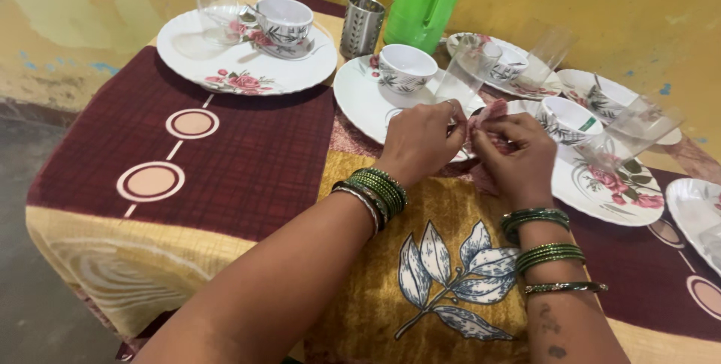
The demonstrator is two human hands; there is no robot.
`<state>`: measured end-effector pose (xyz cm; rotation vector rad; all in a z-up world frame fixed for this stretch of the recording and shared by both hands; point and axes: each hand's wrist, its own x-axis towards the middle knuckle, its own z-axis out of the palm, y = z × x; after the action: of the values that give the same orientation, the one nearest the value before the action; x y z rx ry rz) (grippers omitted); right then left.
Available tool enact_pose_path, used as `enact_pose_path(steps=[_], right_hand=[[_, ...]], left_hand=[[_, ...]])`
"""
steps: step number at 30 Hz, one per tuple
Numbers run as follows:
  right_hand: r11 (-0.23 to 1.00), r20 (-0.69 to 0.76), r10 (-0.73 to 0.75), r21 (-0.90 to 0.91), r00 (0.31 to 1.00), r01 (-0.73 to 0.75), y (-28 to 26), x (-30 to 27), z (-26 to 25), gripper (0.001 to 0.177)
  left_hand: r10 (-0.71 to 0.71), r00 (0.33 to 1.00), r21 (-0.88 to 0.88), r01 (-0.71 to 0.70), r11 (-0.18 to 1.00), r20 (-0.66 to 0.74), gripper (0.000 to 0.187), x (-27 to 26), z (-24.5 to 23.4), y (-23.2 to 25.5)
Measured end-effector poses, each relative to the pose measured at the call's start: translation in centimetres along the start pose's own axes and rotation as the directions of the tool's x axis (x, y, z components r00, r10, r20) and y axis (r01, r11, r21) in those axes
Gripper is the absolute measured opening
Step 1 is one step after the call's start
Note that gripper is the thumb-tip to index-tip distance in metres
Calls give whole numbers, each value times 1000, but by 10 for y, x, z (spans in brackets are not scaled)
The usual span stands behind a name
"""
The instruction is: The person wipes the inside and outside of several bowls, cups, and glasses with a cloth.
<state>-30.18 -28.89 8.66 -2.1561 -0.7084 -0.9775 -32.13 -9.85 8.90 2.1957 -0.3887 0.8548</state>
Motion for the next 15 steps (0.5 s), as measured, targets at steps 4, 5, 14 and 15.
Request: enact_pose_path(steps=[4, 5, 14, 15], right_hand=[[997, -175, 54, -41, 983, -62, -2, -2, -4, 16], [997, -170, 54, -42, 984, -62, -1, -2, -4, 16], [890, -381, -328, -431, 864, 148, 28, -1, -3, 9], [963, -388, -203, -244, 899, 112, 27, -2, -3, 7]], left_hand=[[26, 1000, 10, -26, 1000, 15, 17, 0, 3, 1], [34, 999, -15, -34, 999, -3, 17, 0, 6, 1], [34, 997, 71, -29, 997, -70, 19, 0, 26, -7], [0, 998, 125, 7, 992, -55, 18, 2, 28, -10]])
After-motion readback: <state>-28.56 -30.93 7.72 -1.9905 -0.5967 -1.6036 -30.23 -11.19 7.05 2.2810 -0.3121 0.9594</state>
